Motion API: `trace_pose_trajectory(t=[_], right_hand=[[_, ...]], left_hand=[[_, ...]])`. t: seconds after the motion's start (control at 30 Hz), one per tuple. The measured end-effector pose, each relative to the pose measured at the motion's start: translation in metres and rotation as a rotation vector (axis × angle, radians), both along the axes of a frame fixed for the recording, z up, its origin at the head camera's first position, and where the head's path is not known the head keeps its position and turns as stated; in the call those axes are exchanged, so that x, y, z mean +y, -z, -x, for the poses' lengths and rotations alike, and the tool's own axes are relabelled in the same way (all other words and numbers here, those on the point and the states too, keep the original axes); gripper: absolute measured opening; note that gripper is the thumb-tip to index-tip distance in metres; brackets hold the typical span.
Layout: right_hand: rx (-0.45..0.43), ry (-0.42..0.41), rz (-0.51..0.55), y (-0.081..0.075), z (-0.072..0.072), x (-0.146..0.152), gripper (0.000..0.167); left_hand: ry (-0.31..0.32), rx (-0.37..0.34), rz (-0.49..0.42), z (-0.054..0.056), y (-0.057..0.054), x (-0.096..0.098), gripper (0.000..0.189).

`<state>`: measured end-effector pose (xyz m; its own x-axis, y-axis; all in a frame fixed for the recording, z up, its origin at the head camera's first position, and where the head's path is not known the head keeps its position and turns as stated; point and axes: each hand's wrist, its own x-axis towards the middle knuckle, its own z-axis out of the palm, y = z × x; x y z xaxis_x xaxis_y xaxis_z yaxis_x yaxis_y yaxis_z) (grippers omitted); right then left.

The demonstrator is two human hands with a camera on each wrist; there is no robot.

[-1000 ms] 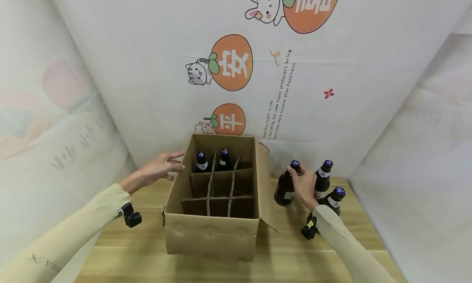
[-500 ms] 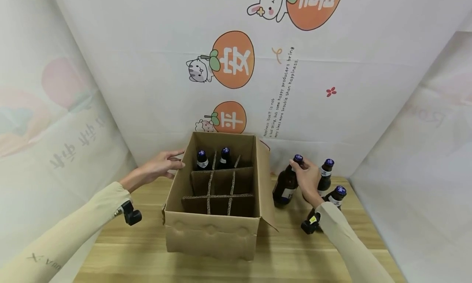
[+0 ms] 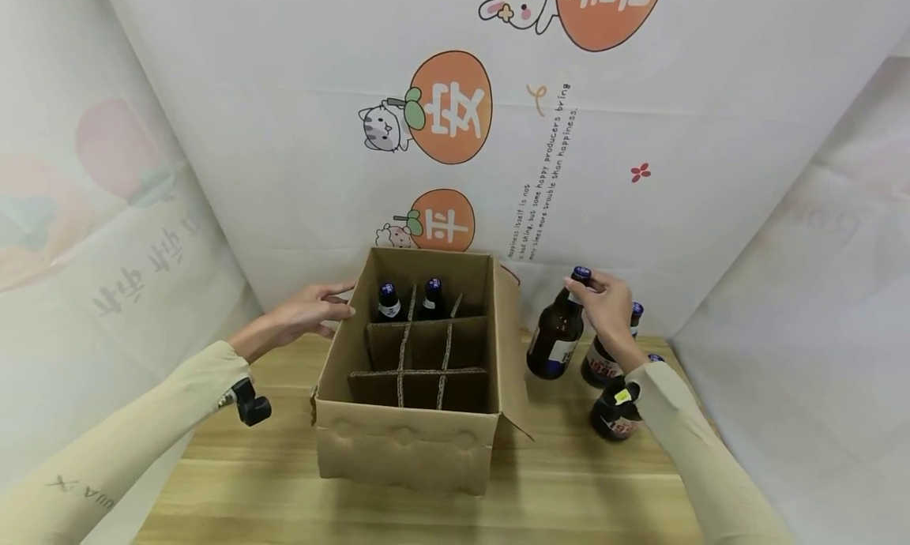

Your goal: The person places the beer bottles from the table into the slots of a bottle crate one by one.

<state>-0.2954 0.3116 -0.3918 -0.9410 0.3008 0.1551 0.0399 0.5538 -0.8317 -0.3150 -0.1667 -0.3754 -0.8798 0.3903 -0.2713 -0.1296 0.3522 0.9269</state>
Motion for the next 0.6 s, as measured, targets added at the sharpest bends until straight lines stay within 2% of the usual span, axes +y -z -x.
trace_pose_trajectory(t=[0.1, 0.23, 0.43, 0.6], right_hand=[[0.015, -0.037, 0.072, -0.009, 0.000, 0.003, 0.055], [0.051, -0.079, 0.128, -0.018, 0.000, 0.004, 0.056], [0.039, -0.063, 0.091, -0.038, -0.001, 0.000, 0.059], [0.050, -0.056, 0.194, -0.054, 0.002, 0.000, 0.059]], left_hand=[[0.004, 0.003, -0.003, -0.001, -0.003, 0.000, 0.077], [0.000, 0.000, -0.008, 0.000, 0.000, 0.001, 0.077], [0.001, 0.005, -0.007, -0.001, 0.001, 0.001, 0.077], [0.002, -0.007, -0.025, -0.001, 0.000, -0.001, 0.077]])
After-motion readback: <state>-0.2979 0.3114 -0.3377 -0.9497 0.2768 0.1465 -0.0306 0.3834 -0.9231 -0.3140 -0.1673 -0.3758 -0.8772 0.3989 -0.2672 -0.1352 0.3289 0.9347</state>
